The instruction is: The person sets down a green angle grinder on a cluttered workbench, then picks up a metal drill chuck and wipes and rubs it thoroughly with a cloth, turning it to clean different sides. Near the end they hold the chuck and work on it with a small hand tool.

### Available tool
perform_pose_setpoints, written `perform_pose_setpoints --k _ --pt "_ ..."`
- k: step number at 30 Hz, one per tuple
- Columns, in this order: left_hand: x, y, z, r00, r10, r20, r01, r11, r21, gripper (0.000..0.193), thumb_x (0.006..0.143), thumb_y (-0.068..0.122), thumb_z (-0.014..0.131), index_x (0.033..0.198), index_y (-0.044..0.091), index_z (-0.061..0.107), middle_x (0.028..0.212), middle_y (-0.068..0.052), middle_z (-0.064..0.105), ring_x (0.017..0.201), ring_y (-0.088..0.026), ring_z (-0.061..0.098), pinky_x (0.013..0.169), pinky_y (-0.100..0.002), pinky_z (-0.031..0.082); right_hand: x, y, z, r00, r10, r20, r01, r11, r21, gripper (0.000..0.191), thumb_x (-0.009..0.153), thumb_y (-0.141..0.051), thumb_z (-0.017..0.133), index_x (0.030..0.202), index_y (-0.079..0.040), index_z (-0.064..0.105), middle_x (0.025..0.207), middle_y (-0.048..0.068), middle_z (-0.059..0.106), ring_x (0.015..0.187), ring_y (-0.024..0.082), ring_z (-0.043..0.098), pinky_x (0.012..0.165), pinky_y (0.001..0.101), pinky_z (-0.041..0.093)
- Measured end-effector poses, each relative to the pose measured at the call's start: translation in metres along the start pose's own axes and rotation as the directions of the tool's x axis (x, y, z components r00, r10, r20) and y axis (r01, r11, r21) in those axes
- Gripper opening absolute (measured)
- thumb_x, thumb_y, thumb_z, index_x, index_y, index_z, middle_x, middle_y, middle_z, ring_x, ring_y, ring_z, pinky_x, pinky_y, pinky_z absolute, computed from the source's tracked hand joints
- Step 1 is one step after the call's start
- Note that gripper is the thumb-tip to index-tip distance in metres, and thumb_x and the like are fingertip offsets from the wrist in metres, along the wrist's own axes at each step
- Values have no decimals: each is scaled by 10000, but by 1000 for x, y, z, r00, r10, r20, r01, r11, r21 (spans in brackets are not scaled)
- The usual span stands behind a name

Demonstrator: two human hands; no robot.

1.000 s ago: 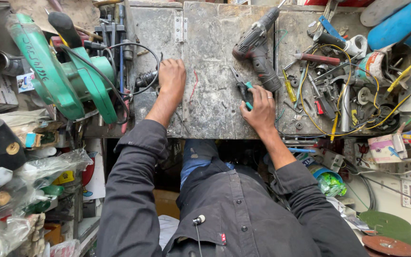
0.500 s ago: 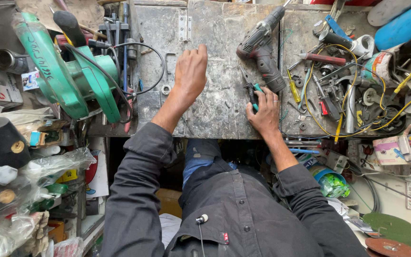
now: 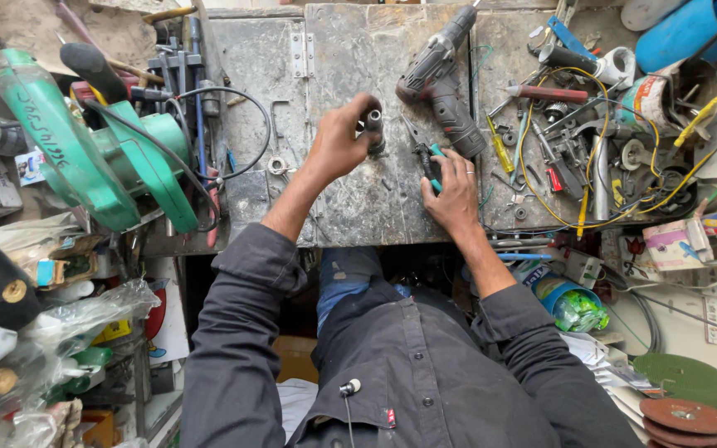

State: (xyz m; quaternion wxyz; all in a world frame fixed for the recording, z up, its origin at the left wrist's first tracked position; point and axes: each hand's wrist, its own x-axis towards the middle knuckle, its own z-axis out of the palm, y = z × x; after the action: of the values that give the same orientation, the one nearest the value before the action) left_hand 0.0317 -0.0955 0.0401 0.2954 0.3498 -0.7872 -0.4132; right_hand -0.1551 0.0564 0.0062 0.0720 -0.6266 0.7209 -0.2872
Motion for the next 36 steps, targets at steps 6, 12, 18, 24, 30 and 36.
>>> perform_pose_setpoints --k 6,12,18,24,30,36 --pt "-6 3 8 958 180 225 -224 957 186 372 800 23 736 1133 59 574 1049 -161 658 1049 -406 624 860 -480 493 -8 5 0 1000 17 -4 -17 1000 -6 503 865 -205 787 1292 -25 589 1408 216 563 1305 414 510 1123 484 404" --pt "-5 -6 7 967 210 146 -233 959 162 410 796 95 791 1132 74 558 1067 -138 632 1058 -385 598 865 -479 494 -16 17 2 999 0 -53 2 1000 27 513 866 -188 808 1302 -33 586 1400 203 547 1304 399 522 1114 484 411" --pt "-1 -1 10 960 247 134 -275 924 266 511 812 94 795 1260 97 549 1163 -102 637 1132 -358 597 918 -453 504 -3 13 9 995 -98 -27 101 984 146 514 867 -124 797 1317 -26 568 1401 194 550 1312 392 535 1124 467 426" --pt "-54 72 -32 958 286 24 -274 887 372 705 747 199 858 1350 34 531 1227 -160 620 1133 -372 584 917 -456 470 19 4 17 975 -218 -48 223 939 263 590 922 -48 766 1451 -24 505 1448 191 528 1353 365 540 1177 448 450" --pt "-219 86 -23 653 29 -757 5 999 42 233 970 16 740 1138 36 580 944 -58 630 760 -118 574 701 -274 501 33 -3 20 974 -226 3 211 915 345 730 913 -31 775 1548 -53 414 1480 180 496 1317 306 558 1114 412 479" --pt "-325 -11 -23 155 -393 -906 244 904 -350 166 1102 151 638 1083 33 522 932 -14 516 808 -94 474 713 -259 416 42 -13 26 971 -238 33 208 902 379 868 926 -40 797 1632 -88 292 1539 169 489 1372 303 548 1094 433 475"
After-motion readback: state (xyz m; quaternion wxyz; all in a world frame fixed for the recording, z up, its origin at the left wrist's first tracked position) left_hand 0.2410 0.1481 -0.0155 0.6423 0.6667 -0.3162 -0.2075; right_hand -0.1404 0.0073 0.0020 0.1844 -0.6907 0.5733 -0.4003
